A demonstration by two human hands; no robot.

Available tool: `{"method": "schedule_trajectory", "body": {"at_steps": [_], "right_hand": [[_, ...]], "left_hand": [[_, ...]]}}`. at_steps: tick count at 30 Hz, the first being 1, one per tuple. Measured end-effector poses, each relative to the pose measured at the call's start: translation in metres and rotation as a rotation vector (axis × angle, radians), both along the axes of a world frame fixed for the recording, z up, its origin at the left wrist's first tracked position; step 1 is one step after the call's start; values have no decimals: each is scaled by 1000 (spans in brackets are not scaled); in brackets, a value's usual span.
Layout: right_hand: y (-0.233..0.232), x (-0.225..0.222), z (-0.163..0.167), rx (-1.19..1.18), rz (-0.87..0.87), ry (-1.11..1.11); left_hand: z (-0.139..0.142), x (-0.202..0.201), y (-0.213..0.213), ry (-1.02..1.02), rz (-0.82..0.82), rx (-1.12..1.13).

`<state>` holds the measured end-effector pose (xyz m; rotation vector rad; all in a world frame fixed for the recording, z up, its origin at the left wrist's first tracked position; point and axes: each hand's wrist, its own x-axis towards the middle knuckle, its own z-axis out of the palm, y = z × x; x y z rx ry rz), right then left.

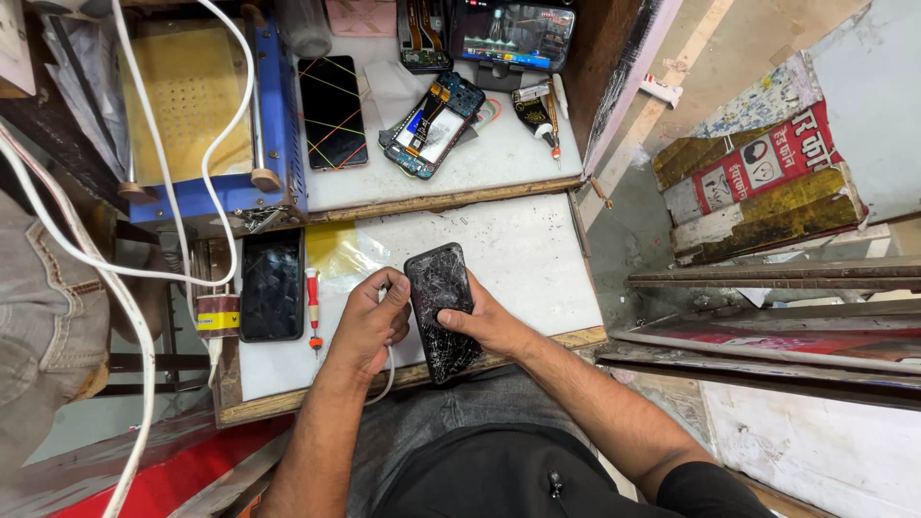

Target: The person handles a cracked smartphone, connects a charging cable, and then works on a disassembled phone chassis. They use a red-handled screwdriver to remove screws from the motherboard area and manipulate internal components on the workbench.

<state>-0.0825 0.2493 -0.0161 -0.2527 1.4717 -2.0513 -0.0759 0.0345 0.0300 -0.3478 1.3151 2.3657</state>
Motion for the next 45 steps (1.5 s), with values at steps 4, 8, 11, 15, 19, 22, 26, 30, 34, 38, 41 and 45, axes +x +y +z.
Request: {"method": "schedule_trajectory", "body": {"at_steps": [4,8,11,15,19,22,26,30,34,38,41,45], "right_hand": [[-1,-1,0,10,-7,-18],[-2,-1,0,-17,-21,-59],[-4,-1,-1,-56,-35,-61],[-6,-2,-1,-117,-69,-114],[-7,-2,0,-129,-126,-179],[-7,-4,2,-123,-160,-216],[-7,-5,4,-158,-182,-269],[-6,-5,5,-194,-194,-284],[-4,-5,5,-241,-201,-356],[-5,-8,6,-249,-208,-367],[-6,-9,7,-311,-227,-352],[-5,-9,10,-288,-278,-385]], "left_hand": [[2,0,3,8,12,-40],[7,0,2,37,24,-99],[9,0,0,54,14,-104],[2,3,2,74,-2,-207],[-13,9,2,99,-11,-193],[-26,10,-2,104,-12,-184],[-41,11,-6,111,12,-152],[-49,12,-3,94,4,-190],[-48,16,-3,76,-21,-227],[-48,18,-4,90,-21,-256],[-52,19,-8,86,29,-204],[-51,24,-11,127,45,-89]]}}
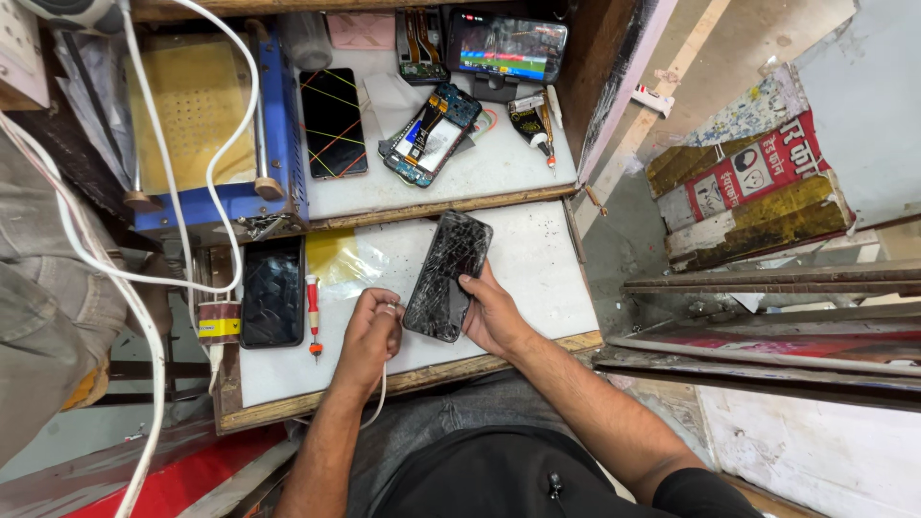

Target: The person handles a cracked smartphone, connects a charging cable, and then works on a disassembled phone chassis. They use a red-handled screwdriver to remove screws from the motherboard area and manipulate internal components on the workbench.

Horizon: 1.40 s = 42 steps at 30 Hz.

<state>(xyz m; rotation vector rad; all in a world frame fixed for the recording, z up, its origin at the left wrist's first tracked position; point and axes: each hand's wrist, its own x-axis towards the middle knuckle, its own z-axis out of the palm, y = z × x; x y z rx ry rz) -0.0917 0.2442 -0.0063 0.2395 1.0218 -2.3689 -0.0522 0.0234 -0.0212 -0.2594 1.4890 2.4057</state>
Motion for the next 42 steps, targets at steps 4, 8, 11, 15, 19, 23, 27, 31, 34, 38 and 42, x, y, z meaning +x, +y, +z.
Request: {"method": "schedule_trajectory", "body": {"at_steps": [4,8,11,15,19,23,27,31,34,38,42], "right_hand": [[0,-1,5,-104,-37,3],[0,-2,9,-141,-66,26],[2,-2,11,-130,-90,28],[2,-4,13,-60,-79,30],[2,-5,11,-60,-60,69],[2,-6,6,-34,-37,76],[2,-6,4,-26,-39,63],[2,-7,5,-23,-42,70],[1,-7,6,-21,-33,69],[-1,-6,5,2,-35,110],[-3,-6,1,8,-20,155]], "left_hand": [[13,6,3,-36,9,-98],[25,5,8,-19,1,-242],[28,7,10,-10,-14,-291],[29,10,9,-23,-61,-332],[34,12,11,-33,-93,-388],[38,10,15,-65,-106,-429],[38,8,15,-87,-74,-362],[35,9,12,-59,-101,-363],[35,10,11,-63,-131,-363],[37,8,11,-70,-109,-387],[40,5,15,-86,-88,-452]]}}
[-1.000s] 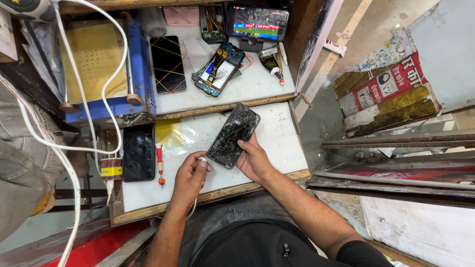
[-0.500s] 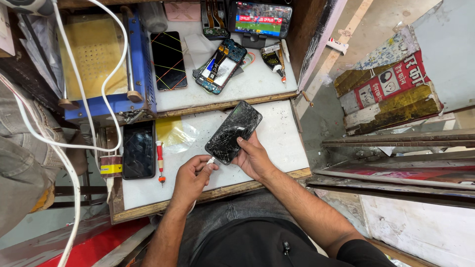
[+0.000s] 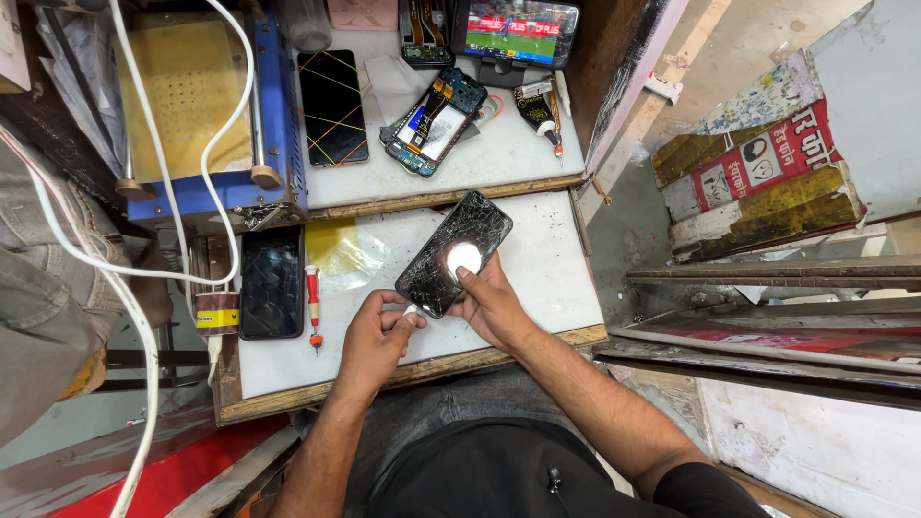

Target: The person handles a cracked smartphone, connects a charging cable, and then works on a disassembled phone chassis. They use a red-handled screwdriver to remove screws from the motherboard area and manipulate internal components on the workbench.

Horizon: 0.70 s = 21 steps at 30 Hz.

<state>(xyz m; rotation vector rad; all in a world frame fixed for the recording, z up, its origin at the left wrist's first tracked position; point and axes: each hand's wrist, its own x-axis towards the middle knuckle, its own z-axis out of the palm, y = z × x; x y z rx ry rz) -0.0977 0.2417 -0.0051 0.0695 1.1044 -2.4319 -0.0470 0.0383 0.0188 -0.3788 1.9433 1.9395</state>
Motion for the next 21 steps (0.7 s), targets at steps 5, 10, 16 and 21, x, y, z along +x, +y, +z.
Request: {"method": "schedule_trajectory", "body": {"at_steps": [5,10,16,21], "right_hand": [[-1,1,-4,58,29,4],[-1,-2,-3,95,32,14],[0,-3,2,86,46,5],[0,-3,2,23,34,2]], "left_hand": [[5,0,4,-14,26,-36],[10,-4,8,-44,35,-65],[18,-8,7,-37,-19,-131],[23,-7,7,38,-35,-149]]}}
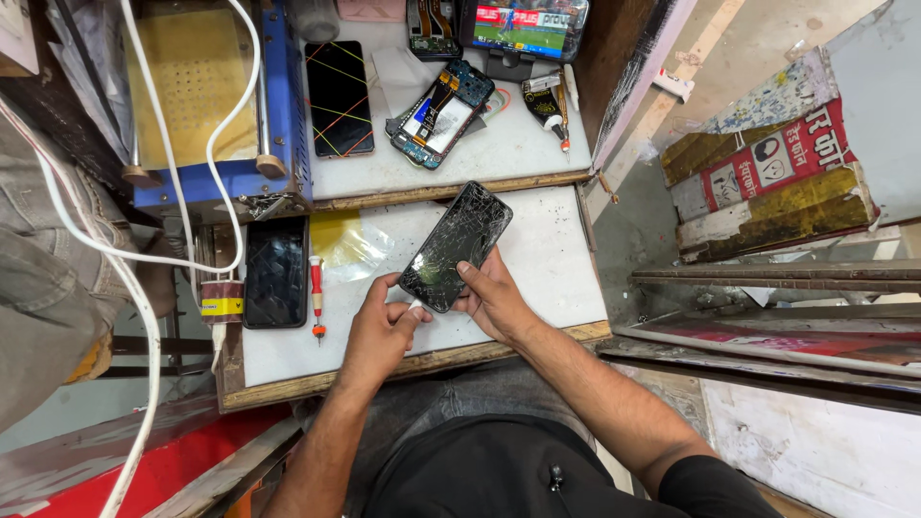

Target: The person handles a cracked smartphone, connects a charging cable, and then works on a disassembled phone chassis. They use a red-handled screwdriver to remove screws from the motherboard area and manipulate internal components on the workbench.

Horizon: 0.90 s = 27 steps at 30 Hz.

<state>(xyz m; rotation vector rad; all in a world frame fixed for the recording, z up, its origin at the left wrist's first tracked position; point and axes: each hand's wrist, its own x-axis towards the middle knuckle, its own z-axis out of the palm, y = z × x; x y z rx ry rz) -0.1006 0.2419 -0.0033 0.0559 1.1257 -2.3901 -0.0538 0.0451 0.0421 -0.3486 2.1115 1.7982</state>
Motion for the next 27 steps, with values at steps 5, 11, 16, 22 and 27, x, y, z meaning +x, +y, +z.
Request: {"method": "schedule_trajectory", "body": {"at_steps": [5,11,16,22,27], "right_hand": [[-2,4,-4,-15,-17,-4],[-4,2,-5,0,7,-35],[-6,2,-5,48,54,-32],[-8,1,-4,62,77,-21],[-7,1,-3,31,106,4]], "left_hand": [[7,-2,-33,76,-87,-426],[8,9,-58,209,-2,-1335],[13,4,-52,142,-68,-1315],[57,-29,-17,339,-125,-821],[73,-92,68,363,-254,-373]]}}
